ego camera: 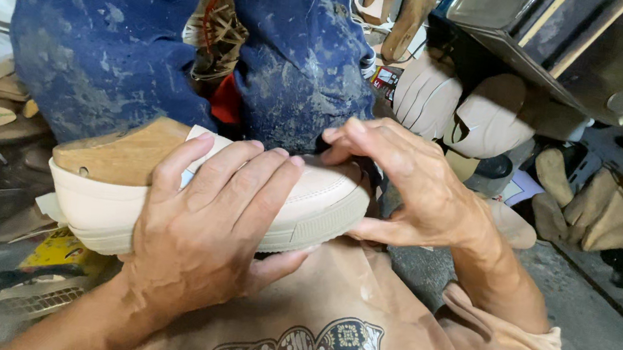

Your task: The person removes blue tape from the sole of a beige slip-on shoe and then uses a hammer to tap the sole and heel area. The person rotates the shoe to access different sides while working.

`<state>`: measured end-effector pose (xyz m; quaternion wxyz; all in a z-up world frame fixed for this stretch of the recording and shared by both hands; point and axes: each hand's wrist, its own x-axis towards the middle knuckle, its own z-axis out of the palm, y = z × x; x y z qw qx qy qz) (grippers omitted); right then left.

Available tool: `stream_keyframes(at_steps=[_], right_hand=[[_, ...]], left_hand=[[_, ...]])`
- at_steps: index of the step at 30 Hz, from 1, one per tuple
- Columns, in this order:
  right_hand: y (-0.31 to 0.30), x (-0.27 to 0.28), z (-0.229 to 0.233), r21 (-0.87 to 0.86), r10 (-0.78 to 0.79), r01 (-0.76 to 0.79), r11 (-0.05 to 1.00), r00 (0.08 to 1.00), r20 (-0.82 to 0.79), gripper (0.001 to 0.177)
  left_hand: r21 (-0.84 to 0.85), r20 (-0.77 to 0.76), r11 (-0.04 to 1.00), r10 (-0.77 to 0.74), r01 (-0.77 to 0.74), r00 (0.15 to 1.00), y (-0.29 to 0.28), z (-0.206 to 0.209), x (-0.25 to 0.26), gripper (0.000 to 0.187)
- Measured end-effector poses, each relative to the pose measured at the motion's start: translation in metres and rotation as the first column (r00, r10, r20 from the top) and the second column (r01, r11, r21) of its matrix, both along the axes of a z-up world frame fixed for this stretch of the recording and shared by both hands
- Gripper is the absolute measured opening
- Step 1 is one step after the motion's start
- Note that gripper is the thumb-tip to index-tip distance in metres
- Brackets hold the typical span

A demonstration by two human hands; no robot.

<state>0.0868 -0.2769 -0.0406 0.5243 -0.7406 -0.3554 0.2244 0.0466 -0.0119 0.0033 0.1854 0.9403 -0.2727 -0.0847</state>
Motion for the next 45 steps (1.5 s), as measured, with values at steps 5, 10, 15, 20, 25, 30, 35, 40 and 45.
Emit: stream_keyframes(at_steps=[5, 10, 15, 20, 25, 30, 35, 40, 45], right_hand=[[0.001, -0.013, -0.011, 0.112, -0.121, 0.122, 0.986, 0.993, -0.016, 0.092], [0.009, -0.035, 0.003, 0.311, -0.148, 0.234, 0.921, 0.95, -0.276, 0.111], [0.043, -0.044, 0.042, 0.394, -0.218, 0.265, 0.88, 0.963, -0.161, 0.103], [0.071, -0.055, 0.048, 0.411, -0.227, 0.185, 0.893, 0.972, 0.056, 0.106], [0.08, -0.043, 0.025, 0.306, -0.128, 0.08, 0.949, 0.982, 0.141, 0.113], [0.058, -0.051, -0.002, -0.015, -0.309, 0.309, 0.951, 0.949, -0.065, 0.088], [0.051, -0.059, -0.009, -0.118, -0.447, 0.435, 0.893, 0.889, -0.098, 0.066], [0.08, -0.044, 0.003, -0.026, -0.197, 0.232, 0.972, 0.877, 0.438, 0.061], [0.126, -0.054, 0.022, 0.087, -0.094, 0.06, 0.994, 0.878, 0.469, 0.05]], left_hand=[[-0.058, 0.002, 0.998, -0.039, 0.039, 0.999, 0.008, -0.003, 0.0, 0.064], [-0.296, 0.036, 0.954, -0.04, 0.049, 0.999, 0.016, 0.023, 0.005, 0.059], [-0.424, 0.121, 0.902, -0.025, 0.075, 0.992, 0.034, 0.065, -0.021, 0.043], [-0.574, 0.023, 0.808, 0.177, -0.132, 0.984, 0.05, 0.068, -0.074, 0.036], [-0.694, -0.105, 0.631, 0.389, -0.347, 0.915, 0.076, 0.058, -0.118, 0.05], [-0.709, -0.159, 0.519, 0.541, -0.477, 0.826, 0.099, 0.032, -0.147, 0.06], [-0.701, -0.227, 0.49, 0.536, -0.518, 0.813, 0.115, 0.011, -0.163, 0.054], [-0.701, -0.262, 0.46, 0.544, -0.545, 0.797, 0.118, 0.014, -0.152, 0.052], [-0.716, -0.256, 0.483, 0.491, -0.505, 0.833, 0.107, 0.02, -0.135, 0.056]])
